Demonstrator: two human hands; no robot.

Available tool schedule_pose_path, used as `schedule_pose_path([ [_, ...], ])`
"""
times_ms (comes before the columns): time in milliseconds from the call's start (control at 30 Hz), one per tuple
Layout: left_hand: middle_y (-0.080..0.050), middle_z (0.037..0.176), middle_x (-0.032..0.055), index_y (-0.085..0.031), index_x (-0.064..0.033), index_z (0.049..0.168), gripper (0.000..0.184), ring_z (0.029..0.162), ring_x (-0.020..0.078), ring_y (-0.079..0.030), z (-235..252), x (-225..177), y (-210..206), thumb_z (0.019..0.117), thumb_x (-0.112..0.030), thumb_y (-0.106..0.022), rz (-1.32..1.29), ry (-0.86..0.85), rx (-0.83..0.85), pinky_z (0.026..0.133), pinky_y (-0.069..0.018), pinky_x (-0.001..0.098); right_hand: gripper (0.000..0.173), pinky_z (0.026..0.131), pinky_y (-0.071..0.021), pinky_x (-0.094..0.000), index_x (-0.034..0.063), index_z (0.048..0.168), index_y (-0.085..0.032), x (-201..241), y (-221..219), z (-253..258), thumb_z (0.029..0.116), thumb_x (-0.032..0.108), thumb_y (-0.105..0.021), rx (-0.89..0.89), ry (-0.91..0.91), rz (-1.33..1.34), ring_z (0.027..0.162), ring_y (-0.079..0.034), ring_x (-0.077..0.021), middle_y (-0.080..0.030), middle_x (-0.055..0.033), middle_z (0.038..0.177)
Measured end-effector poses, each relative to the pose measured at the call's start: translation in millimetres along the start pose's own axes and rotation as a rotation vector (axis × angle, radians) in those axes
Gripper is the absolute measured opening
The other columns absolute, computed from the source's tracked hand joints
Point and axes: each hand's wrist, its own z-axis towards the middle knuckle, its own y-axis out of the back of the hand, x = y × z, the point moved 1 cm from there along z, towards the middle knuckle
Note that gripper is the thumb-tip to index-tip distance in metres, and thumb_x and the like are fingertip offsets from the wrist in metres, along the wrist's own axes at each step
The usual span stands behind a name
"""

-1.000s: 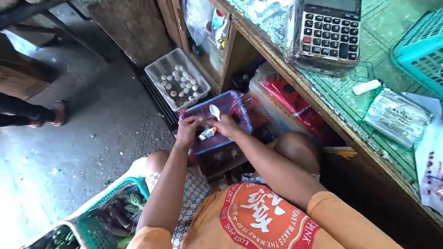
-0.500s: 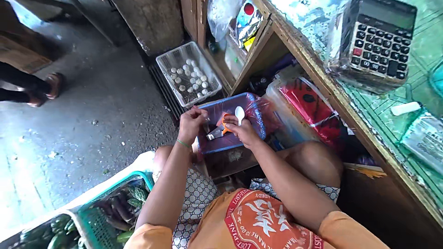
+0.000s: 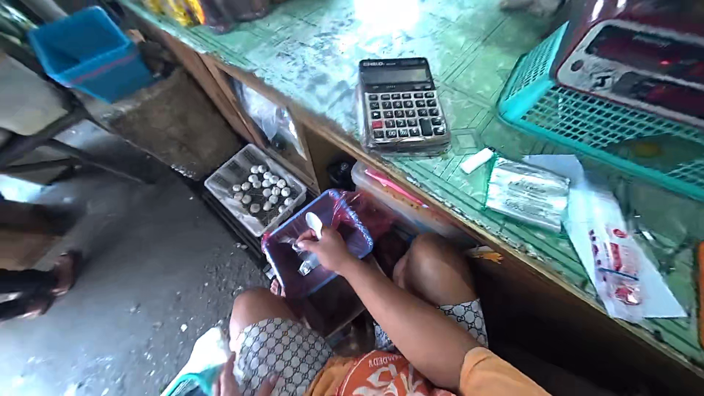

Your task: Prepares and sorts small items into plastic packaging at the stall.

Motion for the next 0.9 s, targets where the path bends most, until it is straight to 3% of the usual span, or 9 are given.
schedule_pose_path([
  [133, -0.058, 0.131, 0.0296, -0.051, 0.0027, 0.139, 0.077, 0.123, 0.0435, -0.057, -33.6, 22.6, -13.2, 0.0795, -0.032, -0.085, -0.141, 0.226, -0.042, 0.104, -0.0461, 0.0615, 0.020, 0.073, -0.0554, -0.0318, -0.0003, 0.110, -0.070, 7.2, 1.1, -3.2, 0.0978, 0.015, -0.065, 0.038, -0.010, 0.089, 0.077, -0.065, -0.0127, -0.071, -0.0088, 0.095],
  [267, -0.056, 0.136, 0.0324, -0.057, 0.0029, 0.137, 0.073, 0.128, 0.0512, -0.053, -46.0, 32.2, 6.8, 0.0848, -0.042, -0.082, 0.020, 0.200, 0.027, 0.106, -0.0419, 0.0703, 0.013, 0.058, -0.0483, -0.0257, 0.0003, 0.104, -0.069, -0.4, -0.5, -3.0, 0.0969, 0.011, -0.066, 0.049, -0.022, 0.192, 0.061, -0.055, -0.0084, -0.066, -0.0047, 0.082],
  [333, -0.058, 0.136, 0.0274, -0.059, 0.0009, 0.138, 0.063, 0.128, 0.0459, -0.055, -17.2, 2.8, 32.5, 0.0897, -0.035, -0.078, 0.002, 0.019, -0.067, 0.106, -0.0443, 0.0656, 0.011, 0.057, -0.0472, -0.0242, 0.0009, 0.103, -0.069, -0.3, -5.5, -0.5, 0.0972, 0.010, -0.067, 0.062, -0.034, 0.180, 0.059, -0.053, -0.0072, -0.065, -0.0036, 0.080],
  [433, -0.066, 0.130, 0.0154, -0.057, -0.0001, 0.140, 0.055, 0.117, 0.0235, -0.066, 46.6, -68.4, 52.0, 0.0964, -0.031, -0.068, -0.287, -0.195, -0.113, 0.100, -0.0553, 0.0438, 0.011, 0.059, -0.0471, -0.0258, 0.0031, 0.104, -0.070, -1.7, -17.9, -2.5, 0.0979, 0.012, -0.068, 0.091, -0.054, 0.087, 0.060, -0.053, -0.0074, -0.065, -0.0036, 0.080],
  [533, -0.065, 0.130, 0.0150, -0.051, -0.0020, 0.146, 0.058, 0.110, 0.0217, -0.069, 119.5, -117.5, 34.0, 0.0941, -0.018, -0.071, -0.568, -0.353, -0.024, 0.095, -0.0584, 0.0411, 0.013, 0.062, -0.0505, -0.0289, 0.0022, 0.105, -0.069, -4.5, -24.1, -1.0, 0.0970, 0.013, -0.069, 0.111, -0.041, 0.005, 0.064, -0.057, -0.0103, -0.066, -0.0058, 0.083],
  [600, -0.074, 0.104, 0.0116, -0.069, -0.0009, 0.119, 0.027, 0.088, 0.0201, -0.073, 152.2, -134.5, 18.9, 0.0952, -0.014, -0.072, -0.566, -0.433, 0.018, 0.084, -0.0617, 0.0425, 0.014, 0.067, -0.0534, -0.0340, 0.0010, 0.105, -0.068, -6.9, -20.4, -2.1, 0.0960, 0.012, -0.070, 0.079, -0.036, -0.025, 0.069, -0.060, -0.0139, -0.067, -0.0081, 0.084],
  [667, -0.072, 0.084, 0.0083, -0.071, -0.0021, 0.096, 0.020, 0.072, 0.0182, -0.070, 170.1, -145.2, 7.0, 0.1004, -0.021, -0.066, -0.560, -0.442, 0.063, 0.074, -0.0608, 0.0419, 0.017, 0.069, -0.0551, -0.0366, 0.0020, 0.107, -0.068, -9.8, -10.1, -3.5, 0.0967, 0.015, -0.070, 0.051, -0.036, -0.067, 0.072, -0.062, -0.0155, -0.068, -0.0087, 0.087],
  [833, -0.070, 0.087, 0.0021, -0.066, -0.0094, 0.105, 0.017, 0.074, 0.0121, -0.068, 198.4, -136.4, -25.9, 0.0994, -0.026, -0.066, -1.058, -0.378, 0.159, 0.073, -0.0608, 0.0326, 0.016, 0.059, -0.0527, -0.0319, 0.0019, 0.108, -0.068, -14.6, -9.1, 17.6, 0.0975, 0.015, -0.069, -0.036, -0.045, -0.054, 0.063, -0.060, -0.0131, -0.069, -0.0073, 0.083],
  [900, -0.071, 0.087, 0.0035, -0.069, -0.0074, 0.098, 0.007, 0.076, 0.0139, -0.068, 210.3, -131.6, -34.1, 0.0957, -0.014, -0.070, -1.183, -0.325, 0.104, 0.073, -0.0600, 0.0342, 0.016, 0.057, -0.0511, -0.0308, 0.0022, 0.107, -0.069, -20.1, -16.2, 27.6, 0.0965, 0.014, -0.069, -0.051, -0.050, -0.036, 0.062, -0.058, -0.0126, -0.068, -0.0071, 0.083],
])
